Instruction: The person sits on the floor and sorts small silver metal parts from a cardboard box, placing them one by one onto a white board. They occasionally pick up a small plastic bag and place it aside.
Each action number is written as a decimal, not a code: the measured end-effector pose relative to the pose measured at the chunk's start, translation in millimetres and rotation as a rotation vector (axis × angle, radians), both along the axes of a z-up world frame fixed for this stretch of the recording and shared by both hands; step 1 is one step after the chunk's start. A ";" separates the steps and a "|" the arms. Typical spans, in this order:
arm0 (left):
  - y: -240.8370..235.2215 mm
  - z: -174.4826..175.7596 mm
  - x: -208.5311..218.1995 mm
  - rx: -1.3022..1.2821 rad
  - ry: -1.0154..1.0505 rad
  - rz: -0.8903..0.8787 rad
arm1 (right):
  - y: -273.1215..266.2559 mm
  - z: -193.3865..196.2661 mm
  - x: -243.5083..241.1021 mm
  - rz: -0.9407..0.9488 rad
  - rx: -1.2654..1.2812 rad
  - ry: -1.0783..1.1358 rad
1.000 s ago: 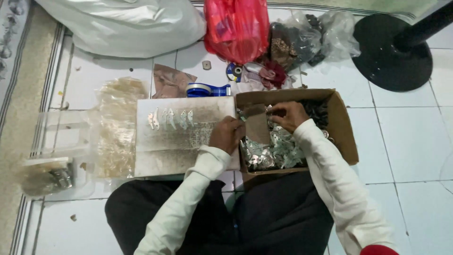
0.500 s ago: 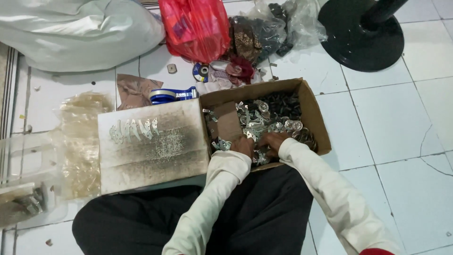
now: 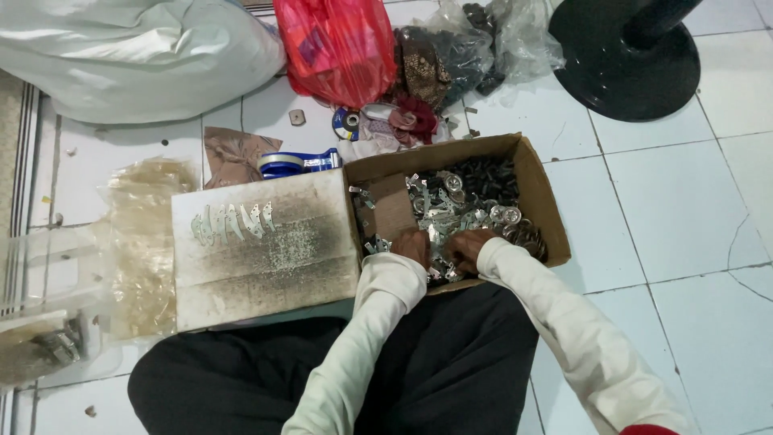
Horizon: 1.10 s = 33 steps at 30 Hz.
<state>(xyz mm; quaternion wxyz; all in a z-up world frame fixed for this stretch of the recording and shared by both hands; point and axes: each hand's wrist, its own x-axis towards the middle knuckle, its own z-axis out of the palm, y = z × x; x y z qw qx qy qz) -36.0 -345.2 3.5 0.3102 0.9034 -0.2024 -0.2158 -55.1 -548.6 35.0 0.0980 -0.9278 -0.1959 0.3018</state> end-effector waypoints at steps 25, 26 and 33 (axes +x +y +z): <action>146.1 82.0 9.3 -1.008 0.266 0.598 | 171.6 76.0 15.8 -0.916 1.331 0.175; 148.6 77.9 8.0 -1.052 0.328 0.607 | 176.4 77.6 13.8 -0.906 1.342 0.187; 169.4 51.1 15.6 -1.042 0.348 0.607 | 189.3 60.0 17.0 -0.900 1.307 0.209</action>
